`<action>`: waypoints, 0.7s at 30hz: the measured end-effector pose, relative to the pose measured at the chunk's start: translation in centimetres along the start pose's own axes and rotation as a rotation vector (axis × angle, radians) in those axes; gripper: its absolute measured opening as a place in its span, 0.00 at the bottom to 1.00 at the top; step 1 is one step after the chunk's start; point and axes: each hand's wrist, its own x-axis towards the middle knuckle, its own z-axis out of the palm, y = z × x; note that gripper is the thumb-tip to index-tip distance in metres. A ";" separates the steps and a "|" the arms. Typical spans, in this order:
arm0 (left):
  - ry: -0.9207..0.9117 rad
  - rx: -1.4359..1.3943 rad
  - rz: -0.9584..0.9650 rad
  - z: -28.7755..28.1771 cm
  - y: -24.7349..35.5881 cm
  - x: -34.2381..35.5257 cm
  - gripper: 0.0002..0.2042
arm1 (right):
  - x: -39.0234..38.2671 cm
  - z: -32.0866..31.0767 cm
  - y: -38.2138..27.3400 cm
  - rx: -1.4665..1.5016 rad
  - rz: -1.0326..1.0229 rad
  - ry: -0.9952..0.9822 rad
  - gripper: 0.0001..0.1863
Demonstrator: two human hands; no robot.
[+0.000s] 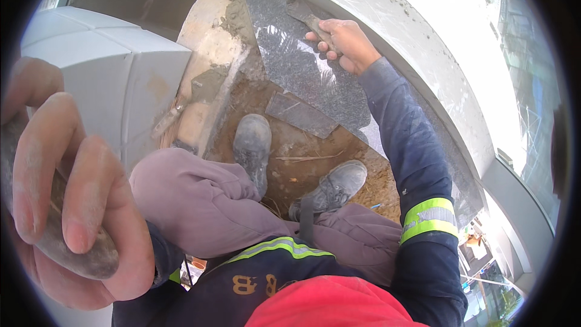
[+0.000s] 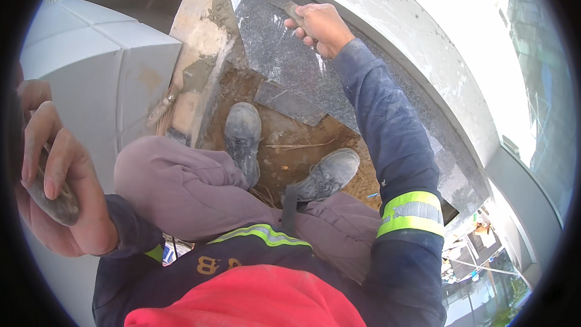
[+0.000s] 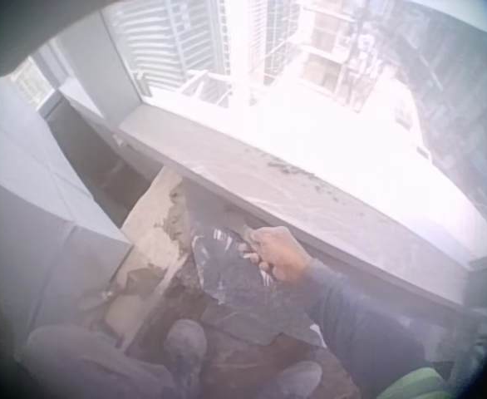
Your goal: The person applies a gray mortar-like material to a curved stone or concrete surface using a trowel and a smaller finishing tool. They spread and smooth the material along the edge, repeatedly scraping and leveling it.
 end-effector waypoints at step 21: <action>-0.037 0.122 0.021 -2.6 2.7 0.0 0.32 | 2.0 12.5 6.3 -0.585 -0.558 0.433 0.35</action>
